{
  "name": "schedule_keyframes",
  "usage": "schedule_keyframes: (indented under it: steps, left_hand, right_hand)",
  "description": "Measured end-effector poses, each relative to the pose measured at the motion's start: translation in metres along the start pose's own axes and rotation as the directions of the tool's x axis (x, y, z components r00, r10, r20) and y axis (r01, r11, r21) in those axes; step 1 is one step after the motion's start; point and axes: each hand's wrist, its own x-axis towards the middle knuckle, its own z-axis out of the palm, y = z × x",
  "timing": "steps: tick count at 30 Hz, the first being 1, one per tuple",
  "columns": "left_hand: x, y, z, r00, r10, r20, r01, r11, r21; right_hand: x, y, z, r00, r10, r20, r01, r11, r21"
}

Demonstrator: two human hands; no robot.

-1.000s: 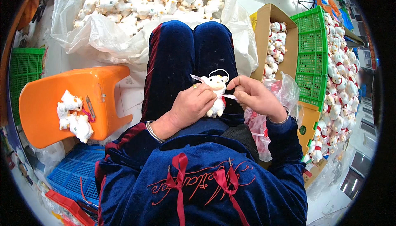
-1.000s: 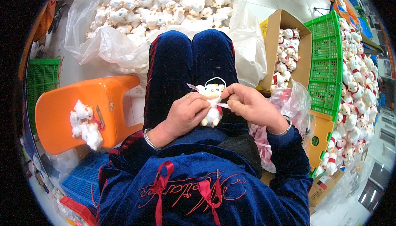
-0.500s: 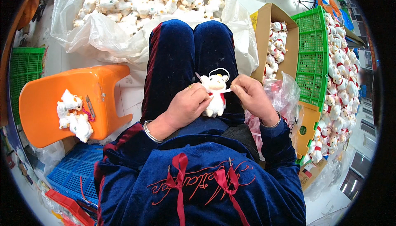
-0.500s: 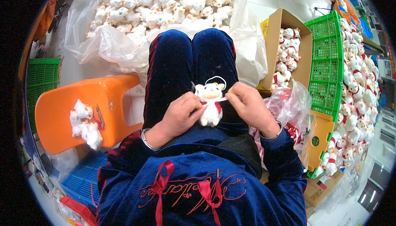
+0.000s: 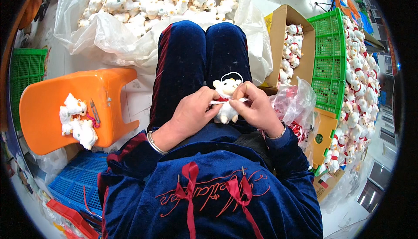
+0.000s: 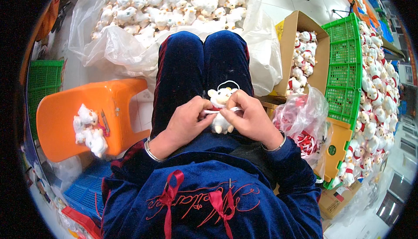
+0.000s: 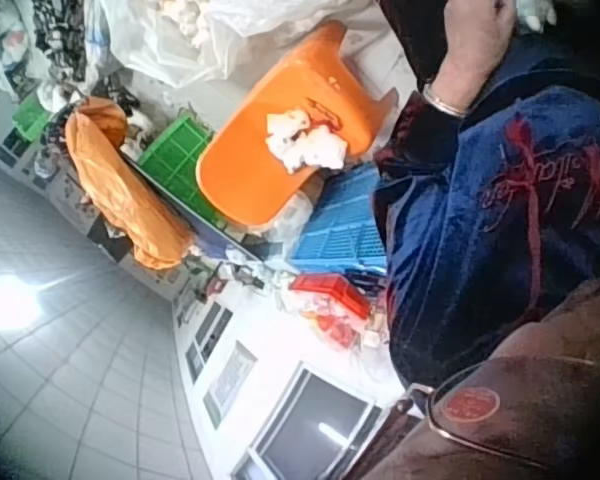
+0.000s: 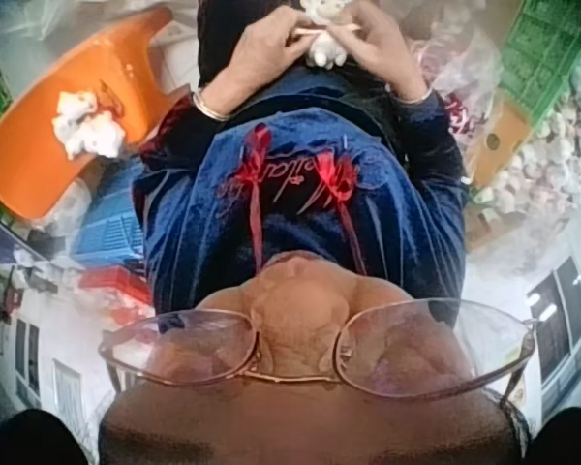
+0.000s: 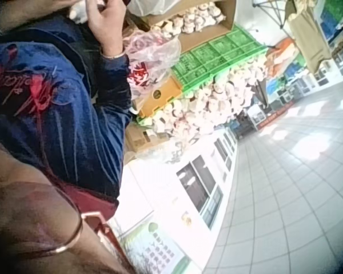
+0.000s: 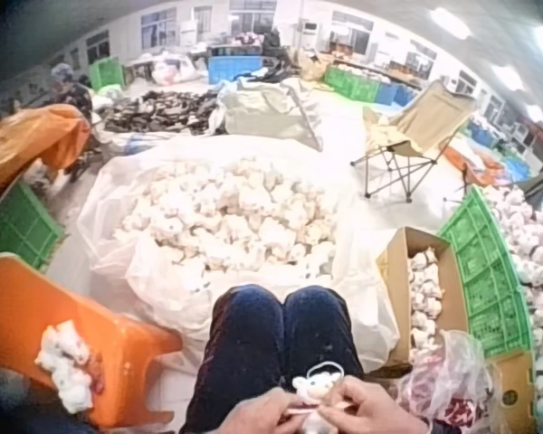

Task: The person sits on the floor and ties red ribbons around the necks of small white plush toys. They pick up each toy, wrap the ribbon, and tie a bow, then place the finished toy aside.

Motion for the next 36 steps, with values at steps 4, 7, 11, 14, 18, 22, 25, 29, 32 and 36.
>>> schedule_keyframes:
  steps: [4, 7, 11, 14, 18, 22, 25, 29, 32, 36]
  left_hand:
    - [0.003, 0.012, -0.024, 0.984, -0.153, 0.094, 0.154, 0.988, -0.008]
    - [0.001, 0.01, -0.028, 0.919, -0.338, 0.203, 0.372, 0.914, -0.16]
    - [0.009, 0.017, -0.037, 0.694, -0.517, 0.501, 0.687, 0.684, -0.245]
    - [0.009, 0.02, -0.035, 0.722, -0.457, 0.519, 0.681, 0.602, -0.416]
    - [0.009, 0.022, -0.029, 0.755, -0.395, 0.524, 0.651, 0.547, -0.526]
    - [0.011, 0.016, -0.024, 0.819, -0.345, 0.458, 0.563, 0.64, -0.523]
    - [0.018, 0.013, -0.016, 0.844, -0.339, 0.416, 0.519, 0.708, -0.478]
    - [0.016, 0.007, -0.002, 0.909, -0.249, 0.334, 0.395, 0.771, -0.5]
    - [0.016, 0.008, 0.002, 0.965, -0.143, 0.22, 0.231, 0.861, -0.453]
    - [0.016, 0.008, 0.004, 0.972, -0.145, 0.184, 0.207, 0.9, -0.384]
  right_hand:
    - [-0.002, 0.006, 0.005, 0.991, -0.132, 0.035, 0.136, 0.966, -0.219]
    - [-0.005, 0.004, 0.008, 0.993, -0.116, 0.019, 0.116, 0.938, -0.327]
    - [-0.008, 0.001, 0.014, 0.995, -0.093, -0.024, 0.077, 0.921, -0.382]
    - [-0.009, 0.003, 0.019, 0.987, -0.13, -0.092, 0.086, 0.919, -0.385]
    - [-0.009, 0.01, 0.024, 0.988, -0.083, -0.128, 0.031, 0.931, -0.364]
    - [-0.01, 0.018, 0.026, 0.968, -0.147, -0.201, 0.077, 0.944, -0.322]
    - [-0.012, 0.016, 0.026, 0.96, -0.151, -0.234, 0.075, 0.95, -0.305]
    - [-0.014, 0.013, 0.023, 0.963, -0.138, -0.234, 0.064, 0.953, -0.297]
    - [-0.014, 0.012, 0.019, 0.974, -0.099, -0.203, 0.054, 0.975, -0.216]
    - [-0.014, 0.014, 0.015, 0.988, -0.035, -0.15, 0.022, 0.996, -0.091]
